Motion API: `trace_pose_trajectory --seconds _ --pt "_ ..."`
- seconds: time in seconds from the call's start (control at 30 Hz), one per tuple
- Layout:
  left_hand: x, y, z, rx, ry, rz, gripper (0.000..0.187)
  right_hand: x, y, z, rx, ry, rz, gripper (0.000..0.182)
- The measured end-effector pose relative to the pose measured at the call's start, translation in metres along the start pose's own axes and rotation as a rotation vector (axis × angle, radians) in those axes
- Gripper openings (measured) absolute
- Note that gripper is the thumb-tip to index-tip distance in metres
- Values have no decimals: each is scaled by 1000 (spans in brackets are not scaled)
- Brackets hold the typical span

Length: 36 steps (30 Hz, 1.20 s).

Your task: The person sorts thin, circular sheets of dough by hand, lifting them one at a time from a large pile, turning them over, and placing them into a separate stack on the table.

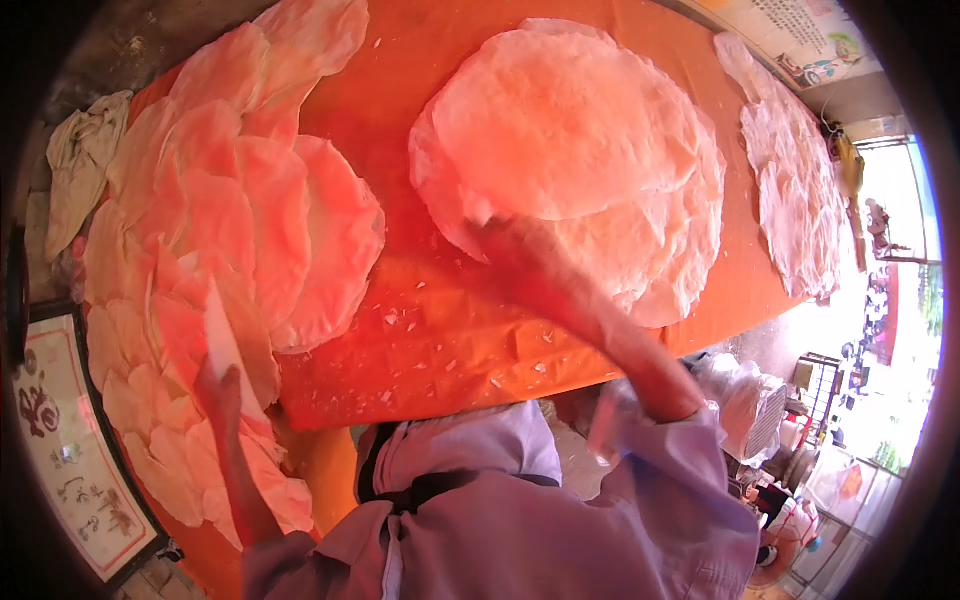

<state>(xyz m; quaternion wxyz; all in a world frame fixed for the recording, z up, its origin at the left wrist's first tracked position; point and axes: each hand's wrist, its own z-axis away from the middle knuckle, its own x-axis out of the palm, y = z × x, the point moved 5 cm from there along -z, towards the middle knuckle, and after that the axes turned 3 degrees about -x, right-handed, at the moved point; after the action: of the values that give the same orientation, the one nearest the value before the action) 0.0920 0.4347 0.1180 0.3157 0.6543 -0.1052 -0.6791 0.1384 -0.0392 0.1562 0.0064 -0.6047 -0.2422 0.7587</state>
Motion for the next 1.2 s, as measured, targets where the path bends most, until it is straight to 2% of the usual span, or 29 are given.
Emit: trace_pose_trajectory --seconds 0.1,0.17,0.23,0.27,0.37,0.4,0.47,0.5,0.57,0.6,0.63,0.7,0.73,0.8,0.87,0.97,1.0,1.07,1.17,1.2 --pt "-63 25 12 28 51 78 33 30 -69 -7 140 -232 -730 48" --pt "-85 57 19 -22 47 56 35 86 -94 -25 134 -278 -1005 51" --pt "-91 65 33 -19 79 453 35 78 -126 -32 265 -299 -1259 59" --pt "-91 70 37 -8 92 658 35 76 -139 -35 342 -307 -1379 64" --pt "-79 93 47 88 88 656 35 130 -163 -59 338 -454 -1838 70" --pt "-64 104 48 7 -1 712 35 133 -165 -57 339 -478 -1888 72" --pt "-25 109 61 -52 -27 783 31 108 -170 -57 338 -502 -1985 74" --pt "0 119 72 -17 -129 705 32 102 -166 -57 353 -456 -1969 72" --pt "50 145 94 180 -316 464 34 94 -161 -59 375 -390 -1934 68" --pt "67 158 101 284 -349 384 35 76 -156 -58 240 -220 -1717 63" --pt "78 173 103 436 -276 317 40 55 -149 -51 112 -53 -1490 58" --pt "85 183 105 549 -261 321 43 77 -112 -58 302 -147 -1209 37" --pt "86 187 107 602 -256 320 44 75 -99 -58 261 -131 -1197 33" --pt "78 181 107 574 -245 319 42 67 -69 -53 177 -90 -1181 28" --pt "70 161 103 524 -199 333 42 15 -29 -60 239 -66 -1088 22" --pt "71 126 73 223 -177 321 39 -123 27 -42 -140 327 -778 27" --pt "75 118 64 241 -158 291 39 -170 41 -26 33 432 -591 28" --pt "86 105 48 274 -123 227 38 -234 4 -3 -74 676 -260 28" --pt "96 129 42 563 -42 -107 44 -246 4 4 212 714 135 29" --pt "103 127 39 579 -28 -143 44 -233 15 -1 38 603 174 28"
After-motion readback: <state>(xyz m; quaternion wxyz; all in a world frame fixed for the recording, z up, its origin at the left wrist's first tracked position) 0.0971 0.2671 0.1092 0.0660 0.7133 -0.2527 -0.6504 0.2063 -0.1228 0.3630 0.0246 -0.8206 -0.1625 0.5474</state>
